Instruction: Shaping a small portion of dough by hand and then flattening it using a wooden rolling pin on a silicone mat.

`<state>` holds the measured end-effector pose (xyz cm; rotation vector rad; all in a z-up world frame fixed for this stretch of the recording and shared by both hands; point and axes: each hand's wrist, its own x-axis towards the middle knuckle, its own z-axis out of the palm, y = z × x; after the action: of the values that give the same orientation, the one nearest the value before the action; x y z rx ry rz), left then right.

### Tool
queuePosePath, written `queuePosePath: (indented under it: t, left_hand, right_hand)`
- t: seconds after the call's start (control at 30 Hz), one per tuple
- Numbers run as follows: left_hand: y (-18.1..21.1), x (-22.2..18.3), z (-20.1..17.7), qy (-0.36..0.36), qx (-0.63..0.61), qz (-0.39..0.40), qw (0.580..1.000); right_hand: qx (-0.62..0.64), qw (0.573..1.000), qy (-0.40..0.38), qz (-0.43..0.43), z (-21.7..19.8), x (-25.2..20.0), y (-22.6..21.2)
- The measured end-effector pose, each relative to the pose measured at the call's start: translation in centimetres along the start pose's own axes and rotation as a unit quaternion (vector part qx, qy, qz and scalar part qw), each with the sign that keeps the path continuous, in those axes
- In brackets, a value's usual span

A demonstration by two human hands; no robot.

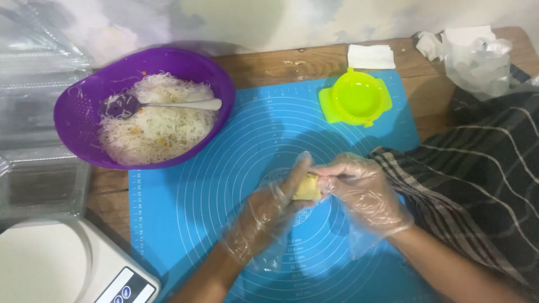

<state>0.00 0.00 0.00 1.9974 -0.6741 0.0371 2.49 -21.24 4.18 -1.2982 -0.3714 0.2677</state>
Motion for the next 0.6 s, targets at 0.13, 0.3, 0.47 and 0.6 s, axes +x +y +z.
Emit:
queuePosePath:
  t: [0.13,0.3,0.47,0.6]
  left_hand:
    - [0.4,1.1,0.1,-0.098,0.068,-0.204,0.972]
    - [0.8,1.4,0.5,-0.026,0.039,-0.195,0.980]
    - [-1.9,0.5,1.9,0.108,0.121,0.012,0.987]
    - [-1.7,-0.6,2.3,0.174,0.217,0.036,0.960]
  right_hand:
    - [-0.049,0.997,-0.025,-0.046,0.9,0.0,0.1]
    - [-0.265,0.955,0.007,-0.137,1.3,-0.2,0.5]
    - [-0.274,0.953,-0.023,-0.129,2.1,0.1,-1.0]
    - [-0.376,0.912,-0.005,-0.162,1.5,-0.3,-0.2]
